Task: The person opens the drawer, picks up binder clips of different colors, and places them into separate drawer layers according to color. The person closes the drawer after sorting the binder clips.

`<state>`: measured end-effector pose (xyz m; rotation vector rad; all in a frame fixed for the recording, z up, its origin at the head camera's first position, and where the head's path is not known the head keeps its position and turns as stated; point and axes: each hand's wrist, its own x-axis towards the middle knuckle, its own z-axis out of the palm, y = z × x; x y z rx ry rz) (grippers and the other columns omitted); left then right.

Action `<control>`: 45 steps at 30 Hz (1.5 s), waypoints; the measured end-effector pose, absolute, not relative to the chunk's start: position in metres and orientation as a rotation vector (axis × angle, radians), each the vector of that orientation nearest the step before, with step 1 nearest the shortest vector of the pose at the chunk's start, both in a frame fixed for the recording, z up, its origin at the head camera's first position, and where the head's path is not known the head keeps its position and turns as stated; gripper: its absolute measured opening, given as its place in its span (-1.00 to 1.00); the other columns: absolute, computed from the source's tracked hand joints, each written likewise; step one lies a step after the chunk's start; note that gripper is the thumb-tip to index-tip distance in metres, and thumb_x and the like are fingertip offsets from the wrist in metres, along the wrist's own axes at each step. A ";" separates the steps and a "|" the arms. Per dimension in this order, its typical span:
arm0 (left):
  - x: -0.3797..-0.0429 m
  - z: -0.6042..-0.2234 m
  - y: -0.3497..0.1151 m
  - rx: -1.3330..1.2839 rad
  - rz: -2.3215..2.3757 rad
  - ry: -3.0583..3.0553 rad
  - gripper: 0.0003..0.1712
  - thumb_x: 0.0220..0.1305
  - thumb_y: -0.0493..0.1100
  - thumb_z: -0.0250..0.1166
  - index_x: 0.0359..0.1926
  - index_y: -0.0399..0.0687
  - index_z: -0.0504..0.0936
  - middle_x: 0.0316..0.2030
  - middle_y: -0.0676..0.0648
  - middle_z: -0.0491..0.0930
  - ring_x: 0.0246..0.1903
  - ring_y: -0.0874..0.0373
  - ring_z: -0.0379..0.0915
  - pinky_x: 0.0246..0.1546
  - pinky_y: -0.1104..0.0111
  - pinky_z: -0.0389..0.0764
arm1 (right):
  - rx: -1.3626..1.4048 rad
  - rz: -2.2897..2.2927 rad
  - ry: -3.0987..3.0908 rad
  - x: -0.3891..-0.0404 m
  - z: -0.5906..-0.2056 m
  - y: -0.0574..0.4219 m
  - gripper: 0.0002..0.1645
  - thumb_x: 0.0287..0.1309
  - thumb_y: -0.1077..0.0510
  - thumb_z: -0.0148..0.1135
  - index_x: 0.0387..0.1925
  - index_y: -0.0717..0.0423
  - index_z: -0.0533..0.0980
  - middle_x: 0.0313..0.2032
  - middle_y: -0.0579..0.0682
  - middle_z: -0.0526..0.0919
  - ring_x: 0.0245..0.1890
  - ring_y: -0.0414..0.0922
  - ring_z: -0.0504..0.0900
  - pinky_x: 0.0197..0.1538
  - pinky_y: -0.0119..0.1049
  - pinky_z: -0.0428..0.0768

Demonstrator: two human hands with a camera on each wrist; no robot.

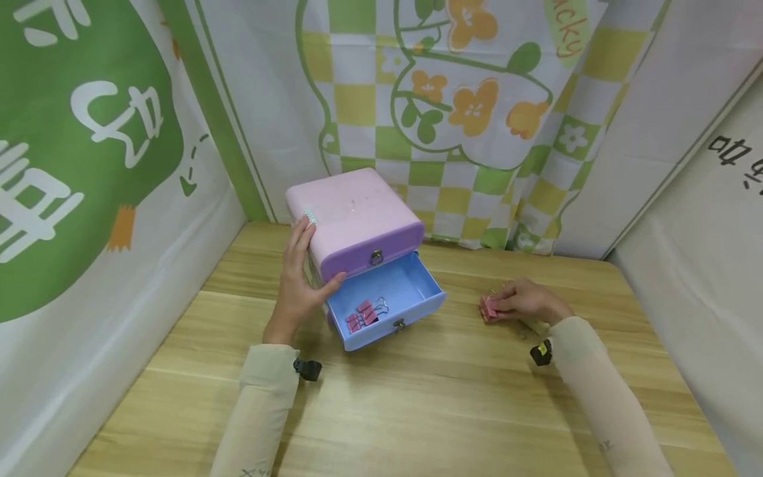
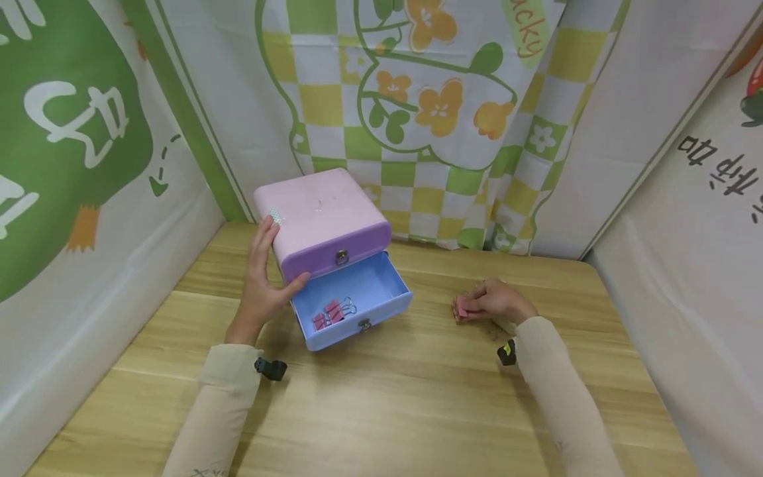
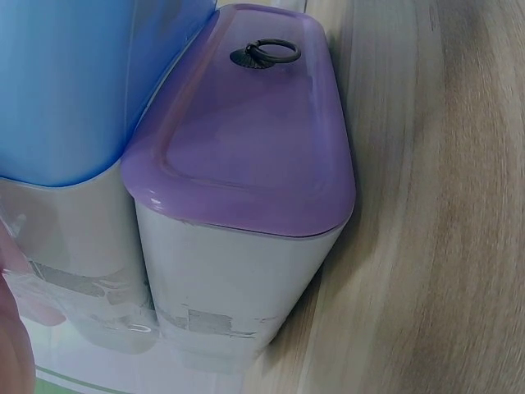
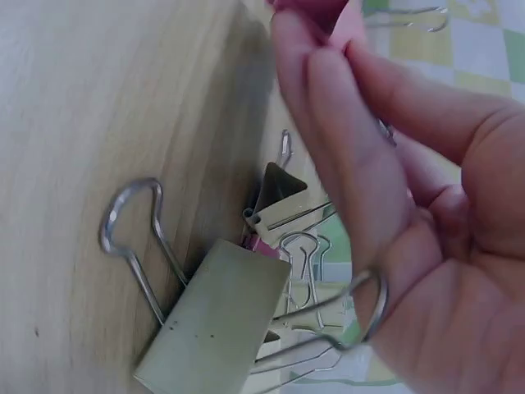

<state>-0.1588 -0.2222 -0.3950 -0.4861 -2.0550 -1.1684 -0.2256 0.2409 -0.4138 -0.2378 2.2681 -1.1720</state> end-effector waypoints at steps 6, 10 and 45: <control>-0.149 -0.385 -0.217 -0.528 -1.201 -2.019 0.12 -0.18 -0.24 0.50 0.45 -0.16 0.16 0.51 -0.16 0.01 0.53 -0.04 -0.20 0.51 -0.10 0.01 | -0.134 -1.490 1.896 -0.227 -0.412 0.240 -0.47 0.26 0.25 0.17 0.21 0.43 0.39 0.00 0.12 0.69 -0.05 -0.13 0.72 0.08 -0.37 0.65; -0.145 -0.382 -0.216 -0.526 -1.203 -2.013 0.11 -0.19 -0.26 0.50 0.44 -0.19 0.17 0.50 -0.20 0.02 0.53 -0.08 -0.20 0.51 -0.10 -0.01 | -0.208 -1.560 1.777 -0.228 -0.408 0.235 -0.49 0.29 0.26 0.12 0.23 0.41 0.39 0.22 0.09 0.55 0.08 -0.13 0.66 0.27 -0.25 0.51; -0.167 -0.406 -0.230 -0.489 -1.152 -2.071 0.16 -0.14 -0.02 0.53 0.49 0.18 0.10 0.53 0.10 -0.04 0.54 0.09 -0.20 0.52 0.00 0.07 | -0.354 -1.573 1.623 -0.230 -0.330 0.116 -0.58 0.34 0.41 -0.05 0.19 0.52 0.36 -0.03 0.14 0.70 -0.03 -0.08 0.71 0.23 -0.17 0.55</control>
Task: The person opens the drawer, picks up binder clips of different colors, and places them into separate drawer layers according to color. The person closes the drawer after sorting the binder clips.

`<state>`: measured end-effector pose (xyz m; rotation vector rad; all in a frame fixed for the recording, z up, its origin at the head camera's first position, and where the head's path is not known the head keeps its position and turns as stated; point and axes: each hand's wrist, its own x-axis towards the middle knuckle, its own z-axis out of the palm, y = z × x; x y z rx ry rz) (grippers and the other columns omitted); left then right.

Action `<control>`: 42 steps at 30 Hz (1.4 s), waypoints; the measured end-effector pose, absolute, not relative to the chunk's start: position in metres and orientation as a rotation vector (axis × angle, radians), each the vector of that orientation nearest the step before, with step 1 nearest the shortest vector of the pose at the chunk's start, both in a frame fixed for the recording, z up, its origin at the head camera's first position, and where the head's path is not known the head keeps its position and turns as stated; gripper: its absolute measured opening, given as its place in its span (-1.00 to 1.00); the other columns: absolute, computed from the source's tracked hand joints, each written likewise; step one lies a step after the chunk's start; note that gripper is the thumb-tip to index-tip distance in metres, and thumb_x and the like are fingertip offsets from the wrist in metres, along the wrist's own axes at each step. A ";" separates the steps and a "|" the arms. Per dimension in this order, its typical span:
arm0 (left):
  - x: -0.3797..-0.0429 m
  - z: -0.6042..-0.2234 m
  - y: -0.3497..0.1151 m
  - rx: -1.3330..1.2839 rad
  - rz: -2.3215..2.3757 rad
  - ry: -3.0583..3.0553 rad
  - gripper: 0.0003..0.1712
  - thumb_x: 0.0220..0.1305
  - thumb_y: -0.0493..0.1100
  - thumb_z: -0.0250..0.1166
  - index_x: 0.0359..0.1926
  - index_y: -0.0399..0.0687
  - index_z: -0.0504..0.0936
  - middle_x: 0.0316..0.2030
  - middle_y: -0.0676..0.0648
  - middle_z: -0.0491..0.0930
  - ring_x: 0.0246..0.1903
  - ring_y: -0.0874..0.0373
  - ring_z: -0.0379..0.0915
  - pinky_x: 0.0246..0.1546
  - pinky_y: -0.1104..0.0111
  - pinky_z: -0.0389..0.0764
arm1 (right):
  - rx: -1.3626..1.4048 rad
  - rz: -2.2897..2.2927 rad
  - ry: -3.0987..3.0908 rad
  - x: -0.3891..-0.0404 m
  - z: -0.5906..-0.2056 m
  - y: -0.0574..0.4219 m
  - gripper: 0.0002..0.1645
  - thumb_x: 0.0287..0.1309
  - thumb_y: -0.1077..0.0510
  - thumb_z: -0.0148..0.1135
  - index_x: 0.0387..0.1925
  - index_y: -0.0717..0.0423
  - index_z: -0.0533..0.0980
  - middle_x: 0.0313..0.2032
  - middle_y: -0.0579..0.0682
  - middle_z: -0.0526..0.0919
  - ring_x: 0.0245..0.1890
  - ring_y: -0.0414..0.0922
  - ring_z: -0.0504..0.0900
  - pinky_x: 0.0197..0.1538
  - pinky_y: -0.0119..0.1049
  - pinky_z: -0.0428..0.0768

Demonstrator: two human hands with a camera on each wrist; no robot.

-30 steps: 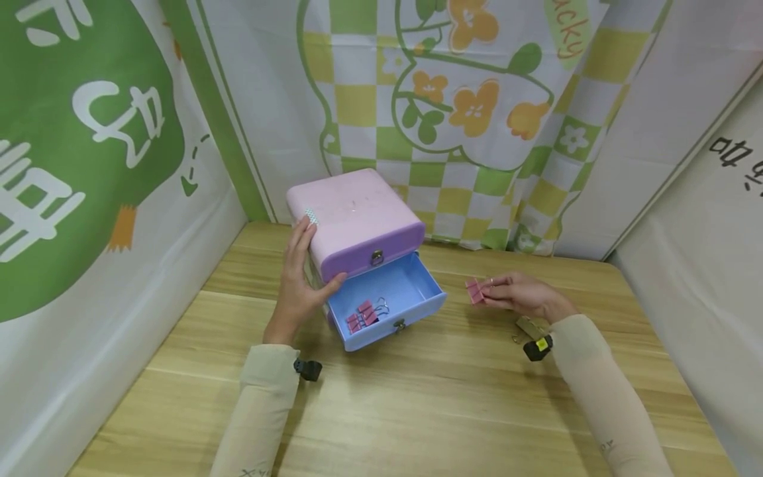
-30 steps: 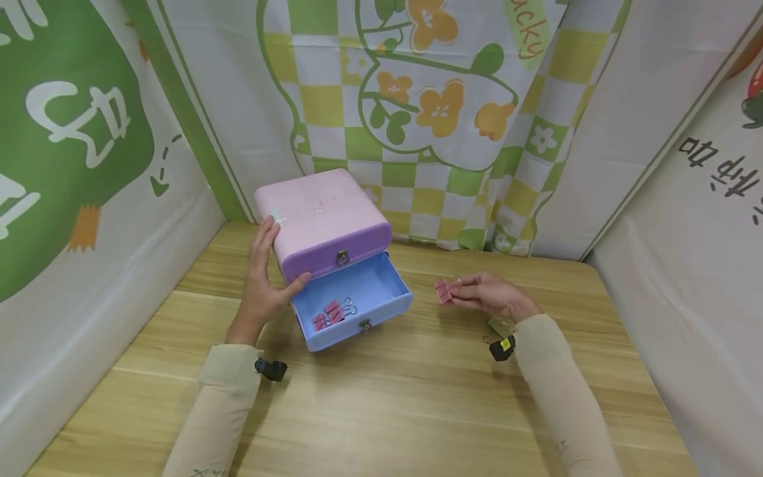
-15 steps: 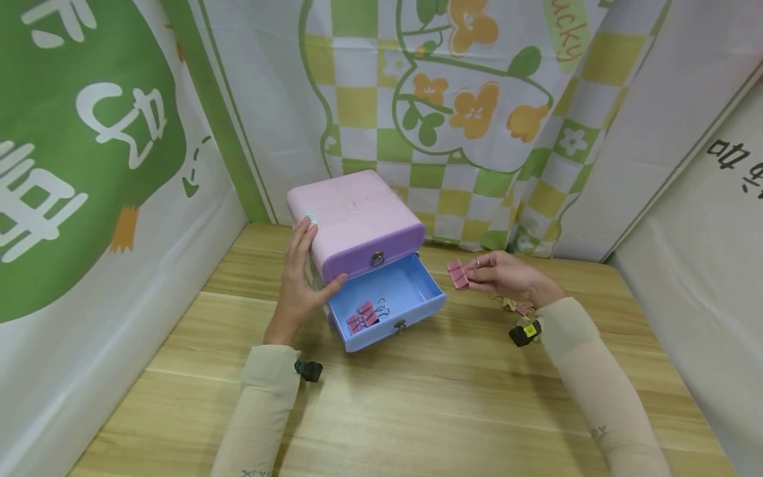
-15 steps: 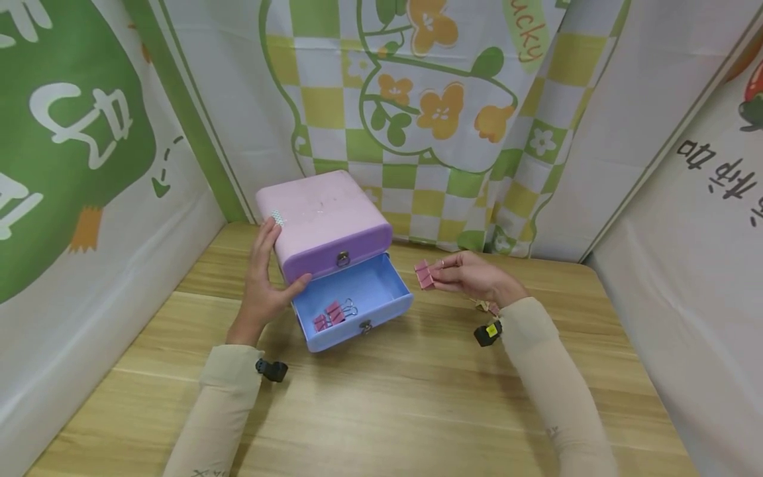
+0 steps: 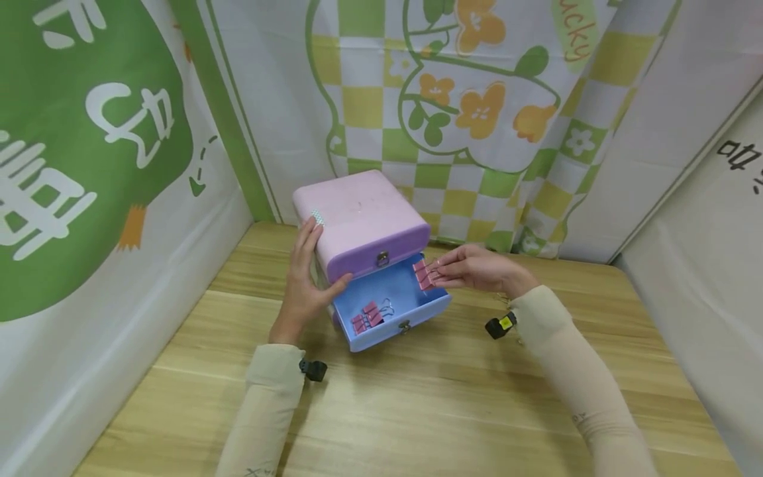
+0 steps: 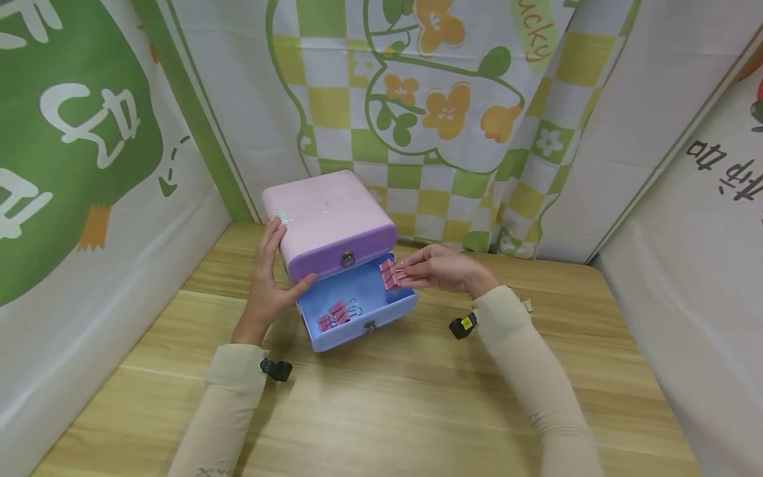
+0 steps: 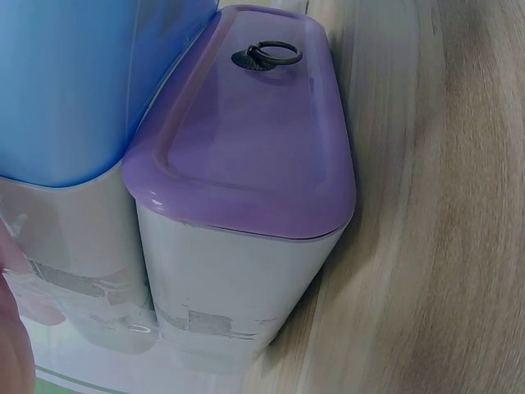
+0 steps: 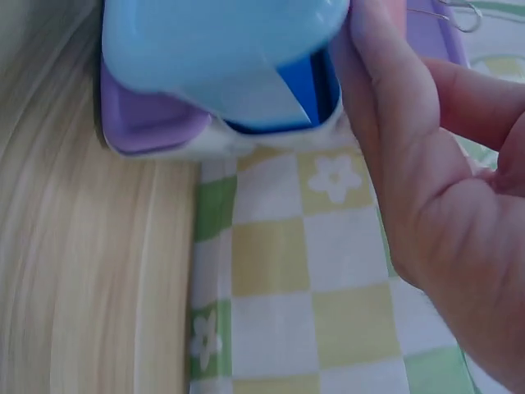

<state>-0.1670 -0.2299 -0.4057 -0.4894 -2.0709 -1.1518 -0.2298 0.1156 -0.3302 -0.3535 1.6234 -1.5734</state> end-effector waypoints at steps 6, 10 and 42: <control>-0.161 -0.401 -0.225 -0.492 -1.168 -2.049 0.17 -0.19 -0.16 0.55 0.47 0.01 0.14 0.52 -0.02 -0.01 0.54 0.03 -0.19 0.51 -0.04 0.05 | -0.387 -1.484 1.622 -0.230 -0.334 0.092 -0.55 0.37 0.40 -0.17 0.22 0.55 0.31 -0.01 0.19 0.67 -0.03 -0.07 0.71 0.19 -0.20 0.60; -0.151 -0.389 -0.220 -0.508 -1.201 -2.022 0.14 -0.20 -0.25 0.53 0.44 -0.16 0.17 0.50 -0.17 0.02 0.53 -0.06 -0.17 0.51 -0.09 0.01 | -0.398 -1.399 1.665 -0.229 -0.335 0.074 -0.57 0.38 0.39 -0.21 0.19 0.53 0.35 0.02 0.24 0.64 -0.02 -0.06 0.70 0.19 -0.19 0.61; -0.147 -0.382 -0.217 -0.522 -1.214 -2.007 0.11 -0.20 -0.27 0.52 0.43 -0.20 0.18 0.50 -0.20 0.03 0.53 -0.06 -0.17 0.51 -0.10 -0.01 | -0.495 -1.069 2.114 -0.219 -0.303 0.079 -0.60 0.34 0.30 0.01 0.11 0.50 0.45 -0.04 0.40 0.65 -0.02 0.13 0.70 0.06 -0.19 0.69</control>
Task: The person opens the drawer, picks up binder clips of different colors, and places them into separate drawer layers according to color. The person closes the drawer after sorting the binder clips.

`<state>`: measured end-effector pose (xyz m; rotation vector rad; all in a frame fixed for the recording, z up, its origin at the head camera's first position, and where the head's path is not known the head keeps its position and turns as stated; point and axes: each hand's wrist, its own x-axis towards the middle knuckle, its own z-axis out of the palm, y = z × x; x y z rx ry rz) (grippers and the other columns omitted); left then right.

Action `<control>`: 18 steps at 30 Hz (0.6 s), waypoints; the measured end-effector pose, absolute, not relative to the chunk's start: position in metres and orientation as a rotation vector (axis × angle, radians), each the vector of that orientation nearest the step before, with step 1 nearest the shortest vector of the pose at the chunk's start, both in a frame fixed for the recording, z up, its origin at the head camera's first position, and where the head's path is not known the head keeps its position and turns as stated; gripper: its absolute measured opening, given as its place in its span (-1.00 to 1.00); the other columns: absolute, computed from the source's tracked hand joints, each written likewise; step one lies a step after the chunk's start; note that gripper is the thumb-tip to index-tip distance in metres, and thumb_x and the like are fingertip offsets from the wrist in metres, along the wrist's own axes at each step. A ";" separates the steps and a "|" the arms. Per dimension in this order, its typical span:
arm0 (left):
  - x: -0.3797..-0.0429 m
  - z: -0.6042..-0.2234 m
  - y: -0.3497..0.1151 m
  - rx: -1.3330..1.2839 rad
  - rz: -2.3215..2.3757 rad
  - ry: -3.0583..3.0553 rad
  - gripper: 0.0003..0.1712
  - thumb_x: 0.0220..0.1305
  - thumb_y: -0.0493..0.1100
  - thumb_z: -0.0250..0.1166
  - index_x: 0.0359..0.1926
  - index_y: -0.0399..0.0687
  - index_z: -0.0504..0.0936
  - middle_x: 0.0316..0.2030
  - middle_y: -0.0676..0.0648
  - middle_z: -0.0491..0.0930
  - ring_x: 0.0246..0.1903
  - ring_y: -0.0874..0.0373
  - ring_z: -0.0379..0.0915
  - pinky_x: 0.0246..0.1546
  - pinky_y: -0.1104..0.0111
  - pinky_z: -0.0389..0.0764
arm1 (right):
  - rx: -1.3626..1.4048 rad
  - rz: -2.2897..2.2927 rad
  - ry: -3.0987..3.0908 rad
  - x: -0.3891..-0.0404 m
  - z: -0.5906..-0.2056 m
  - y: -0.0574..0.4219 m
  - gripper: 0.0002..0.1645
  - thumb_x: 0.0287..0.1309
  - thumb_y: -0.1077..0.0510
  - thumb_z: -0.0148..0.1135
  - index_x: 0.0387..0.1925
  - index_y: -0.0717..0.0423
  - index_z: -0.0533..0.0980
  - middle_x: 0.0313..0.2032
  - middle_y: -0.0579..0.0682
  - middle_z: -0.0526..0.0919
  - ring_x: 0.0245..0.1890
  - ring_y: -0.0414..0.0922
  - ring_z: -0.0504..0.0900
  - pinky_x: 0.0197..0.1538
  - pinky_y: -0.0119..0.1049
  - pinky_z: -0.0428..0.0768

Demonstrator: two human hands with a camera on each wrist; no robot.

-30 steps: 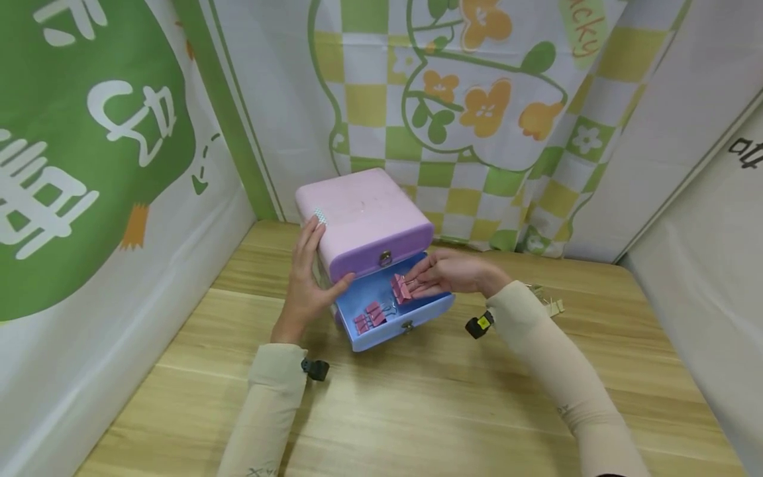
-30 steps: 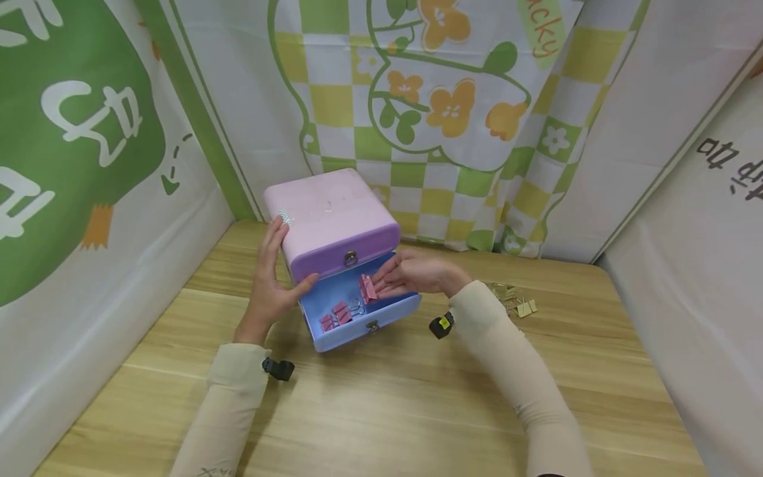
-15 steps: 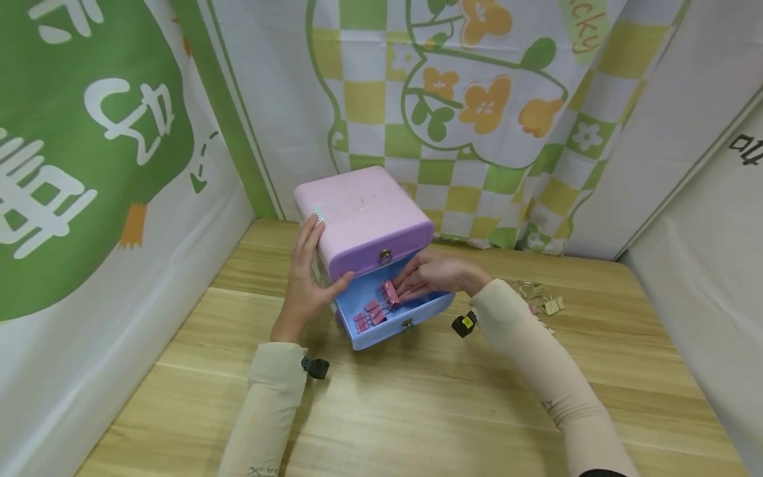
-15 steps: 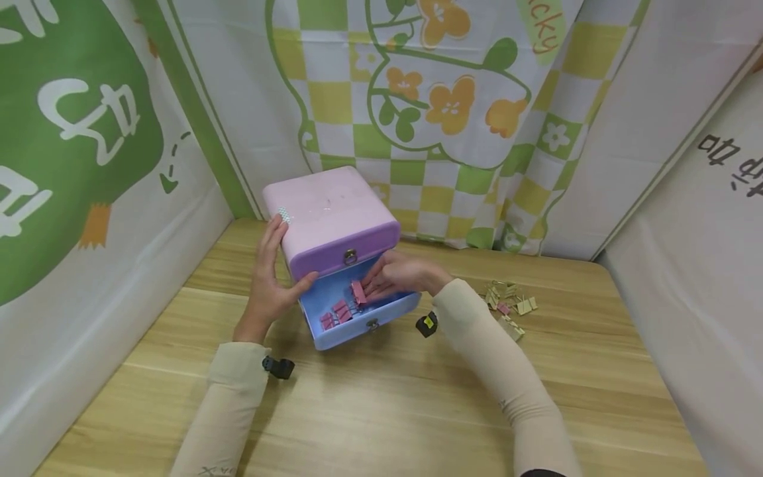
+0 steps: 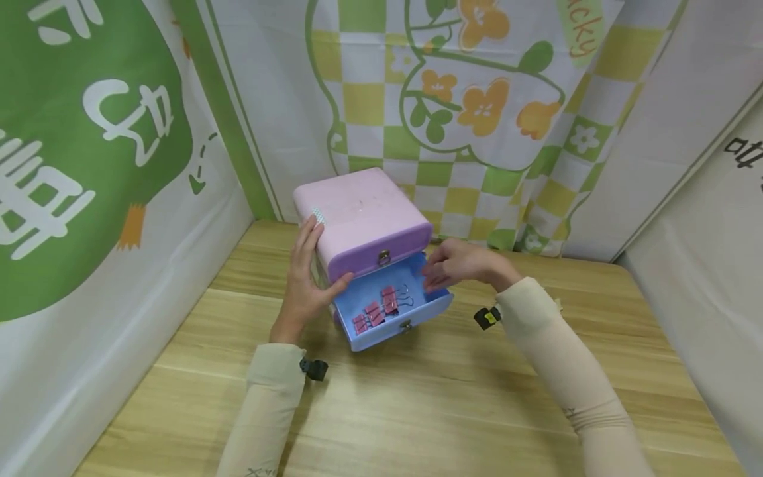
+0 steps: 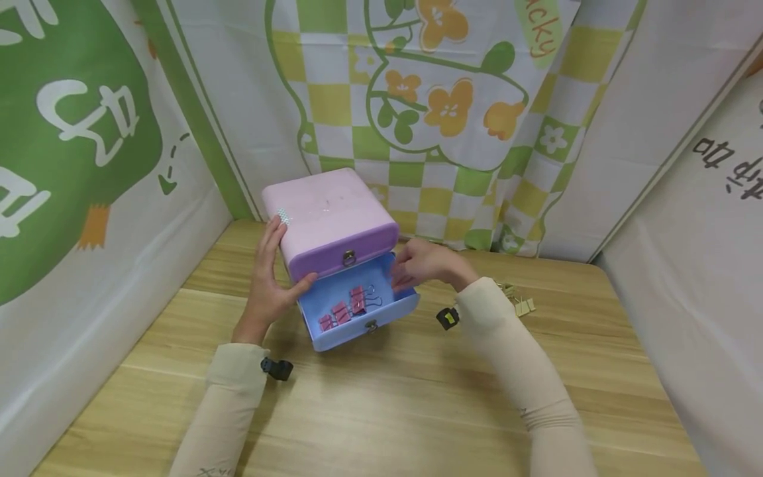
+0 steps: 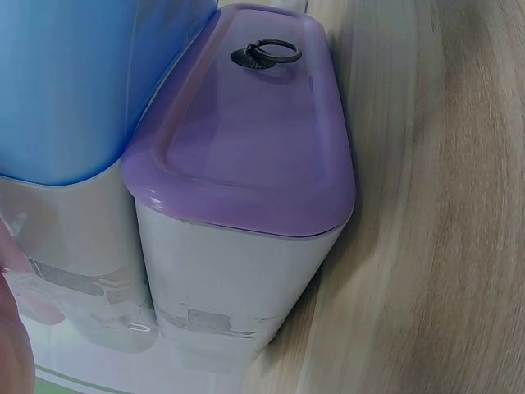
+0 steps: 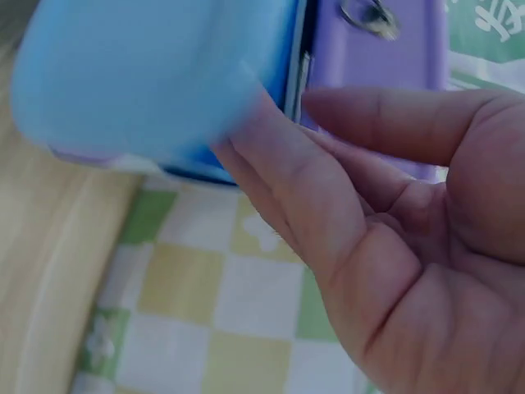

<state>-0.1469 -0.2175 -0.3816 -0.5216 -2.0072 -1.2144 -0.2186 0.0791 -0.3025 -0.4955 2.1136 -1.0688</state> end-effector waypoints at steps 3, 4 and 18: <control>-0.147 -0.382 -0.217 -0.515 -1.222 -2.015 0.12 -0.19 -0.26 0.52 0.44 -0.18 0.17 0.50 -0.19 0.02 0.53 -0.05 -0.18 0.51 -0.10 -0.02 | -0.491 -1.070 2.138 -0.219 -0.291 0.095 -0.59 0.35 0.29 0.01 0.12 0.51 0.43 -0.02 0.40 0.63 0.00 0.13 0.69 0.07 -0.21 0.69; -0.148 -0.383 -0.217 -0.514 -1.225 -2.015 0.12 -0.19 -0.25 0.52 0.44 -0.17 0.17 0.50 -0.18 0.02 0.53 -0.05 -0.18 0.51 -0.10 -0.02 | -0.493 -1.072 2.149 -0.219 -0.286 0.101 -0.59 0.35 0.29 0.00 0.13 0.51 0.42 -0.01 0.41 0.63 0.01 0.14 0.68 0.07 -0.21 0.68; -0.159 -0.396 -0.222 -0.485 -1.192 -2.059 0.15 -0.16 -0.10 0.54 0.47 0.04 0.13 0.53 -0.02 -0.03 0.54 0.04 -0.21 0.53 -0.04 -0.02 | -0.492 -0.758 2.518 -0.216 -0.264 0.181 -0.55 0.34 0.24 0.04 0.15 0.46 0.43 0.03 0.35 0.63 0.00 0.13 0.69 0.03 -0.16 0.71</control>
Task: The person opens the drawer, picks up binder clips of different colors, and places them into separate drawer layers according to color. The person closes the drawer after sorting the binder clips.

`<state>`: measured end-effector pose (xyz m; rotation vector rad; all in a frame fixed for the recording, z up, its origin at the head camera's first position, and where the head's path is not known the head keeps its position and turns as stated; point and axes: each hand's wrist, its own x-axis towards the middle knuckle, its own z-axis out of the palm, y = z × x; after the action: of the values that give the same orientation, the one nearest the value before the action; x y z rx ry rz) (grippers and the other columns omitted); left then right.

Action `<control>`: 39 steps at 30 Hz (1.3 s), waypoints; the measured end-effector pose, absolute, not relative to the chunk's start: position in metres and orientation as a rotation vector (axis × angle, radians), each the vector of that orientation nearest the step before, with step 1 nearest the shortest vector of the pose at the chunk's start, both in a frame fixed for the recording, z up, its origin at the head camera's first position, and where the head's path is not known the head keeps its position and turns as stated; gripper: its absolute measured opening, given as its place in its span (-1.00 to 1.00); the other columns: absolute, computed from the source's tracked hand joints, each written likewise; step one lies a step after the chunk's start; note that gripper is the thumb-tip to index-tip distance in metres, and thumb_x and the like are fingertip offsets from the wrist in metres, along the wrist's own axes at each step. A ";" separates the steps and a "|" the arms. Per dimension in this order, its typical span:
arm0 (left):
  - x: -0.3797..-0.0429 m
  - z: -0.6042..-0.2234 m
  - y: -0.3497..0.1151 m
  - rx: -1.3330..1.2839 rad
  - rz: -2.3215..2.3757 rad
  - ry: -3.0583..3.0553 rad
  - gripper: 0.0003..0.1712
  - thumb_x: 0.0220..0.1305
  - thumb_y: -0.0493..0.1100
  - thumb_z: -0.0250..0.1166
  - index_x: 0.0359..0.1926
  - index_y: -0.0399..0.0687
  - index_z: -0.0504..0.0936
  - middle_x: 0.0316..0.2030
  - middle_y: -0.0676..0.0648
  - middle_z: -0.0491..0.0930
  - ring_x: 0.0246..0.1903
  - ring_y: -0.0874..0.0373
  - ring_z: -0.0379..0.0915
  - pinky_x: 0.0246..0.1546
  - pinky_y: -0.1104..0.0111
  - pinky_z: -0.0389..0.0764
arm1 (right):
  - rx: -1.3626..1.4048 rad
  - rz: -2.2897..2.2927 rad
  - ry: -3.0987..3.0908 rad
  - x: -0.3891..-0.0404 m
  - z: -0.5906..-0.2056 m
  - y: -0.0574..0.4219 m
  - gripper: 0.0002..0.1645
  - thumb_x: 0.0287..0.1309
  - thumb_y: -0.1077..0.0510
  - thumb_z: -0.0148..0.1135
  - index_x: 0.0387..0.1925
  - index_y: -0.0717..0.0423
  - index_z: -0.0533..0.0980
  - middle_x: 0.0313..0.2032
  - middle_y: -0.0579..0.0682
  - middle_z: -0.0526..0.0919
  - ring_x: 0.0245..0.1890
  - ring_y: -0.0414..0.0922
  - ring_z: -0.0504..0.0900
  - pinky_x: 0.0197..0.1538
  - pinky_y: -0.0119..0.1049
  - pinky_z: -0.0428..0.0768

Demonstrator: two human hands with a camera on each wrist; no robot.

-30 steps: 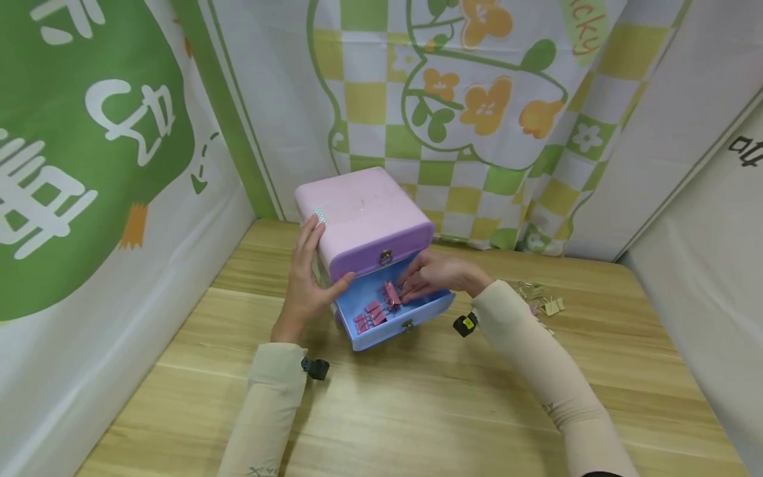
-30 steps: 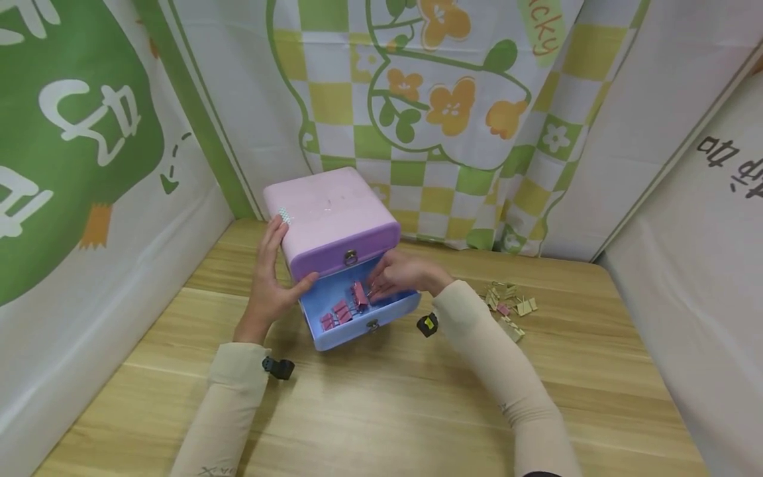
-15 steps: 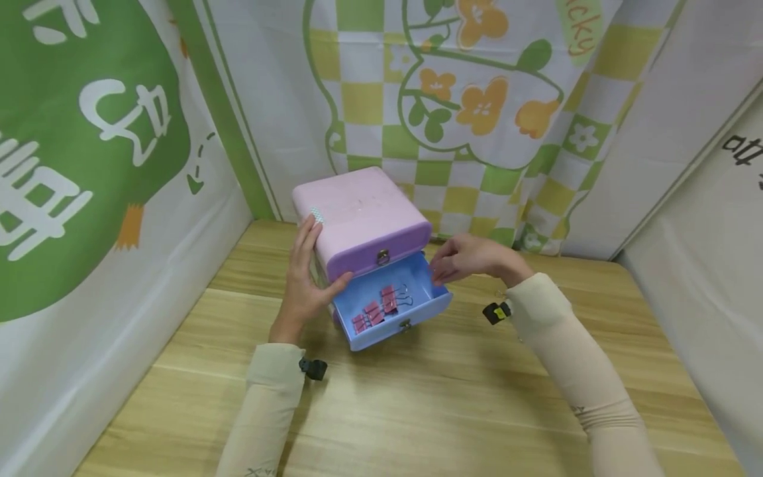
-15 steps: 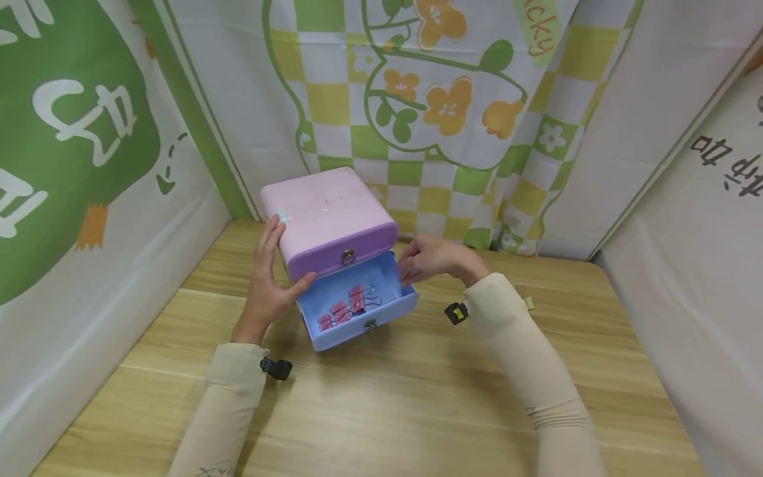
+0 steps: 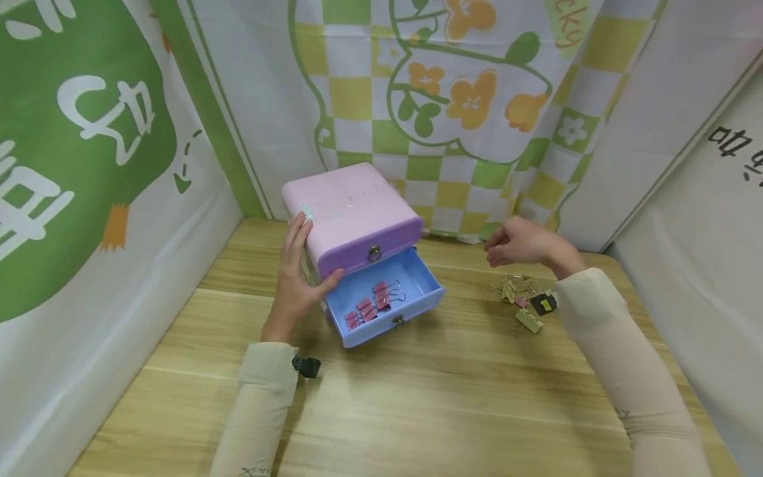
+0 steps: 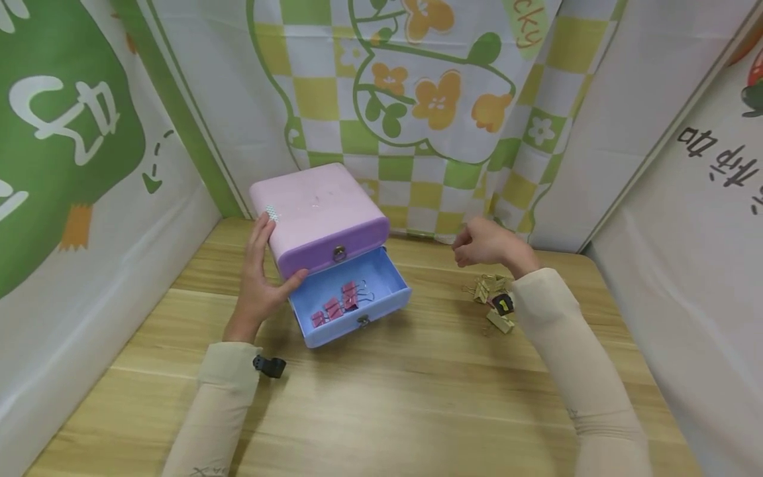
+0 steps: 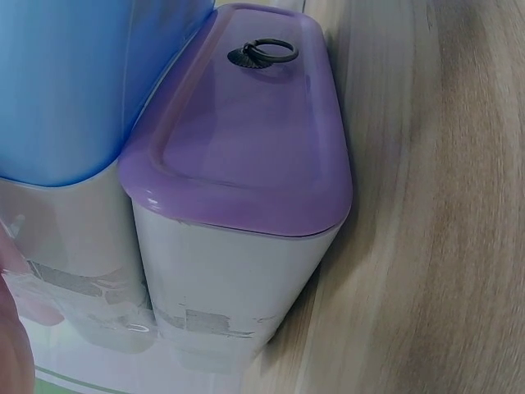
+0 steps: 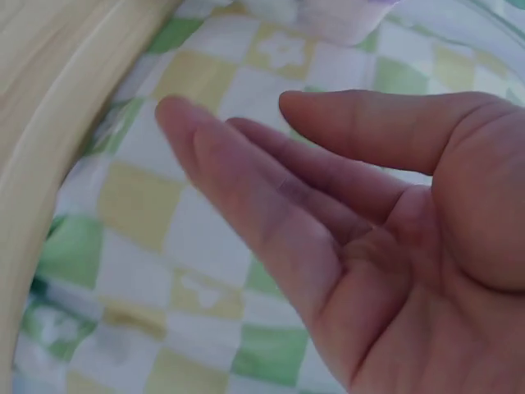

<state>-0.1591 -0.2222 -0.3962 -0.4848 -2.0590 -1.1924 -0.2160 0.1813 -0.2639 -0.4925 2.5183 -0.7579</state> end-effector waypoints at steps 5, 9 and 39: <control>-0.155 -0.390 -0.218 -0.492 -1.210 -2.034 0.16 -0.21 -0.22 0.54 0.45 -0.11 0.16 0.51 -0.12 0.01 0.53 0.01 -0.19 0.52 -0.09 -0.03 | -0.502 -0.510 2.648 -0.220 -0.282 0.203 -0.68 0.23 0.22 0.09 -0.10 0.35 0.61 -0.27 0.19 0.73 -0.29 -0.03 0.71 -0.17 -0.14 0.71; -0.164 -0.402 -0.224 -0.480 -1.191 -2.061 0.19 -0.20 -0.13 0.55 0.48 0.07 0.13 0.53 0.02 -0.03 0.54 0.07 -0.21 0.51 -0.07 0.01 | -0.471 -0.434 2.654 -0.225 -0.299 0.221 -0.75 0.11 0.26 0.07 -0.65 0.19 0.46 -0.67 -0.10 0.43 -0.64 -0.24 0.28 -0.53 -0.41 0.34; -0.164 -0.404 -0.223 -0.482 -1.186 -2.062 0.16 -0.14 -0.09 0.52 0.49 0.11 0.11 0.54 0.05 -0.07 0.55 0.08 -0.25 0.52 -0.03 0.02 | -0.246 -0.383 2.651 -0.238 -0.387 0.254 -0.79 0.11 0.28 0.20 -0.58 0.22 0.64 -0.62 0.00 0.67 -0.63 -0.22 0.48 -0.48 -0.40 0.51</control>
<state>-0.1637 -0.2233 -0.4040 -0.4819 -2.0620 -1.1856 -0.2383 0.2537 -0.3868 -0.2457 2.6508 -0.3828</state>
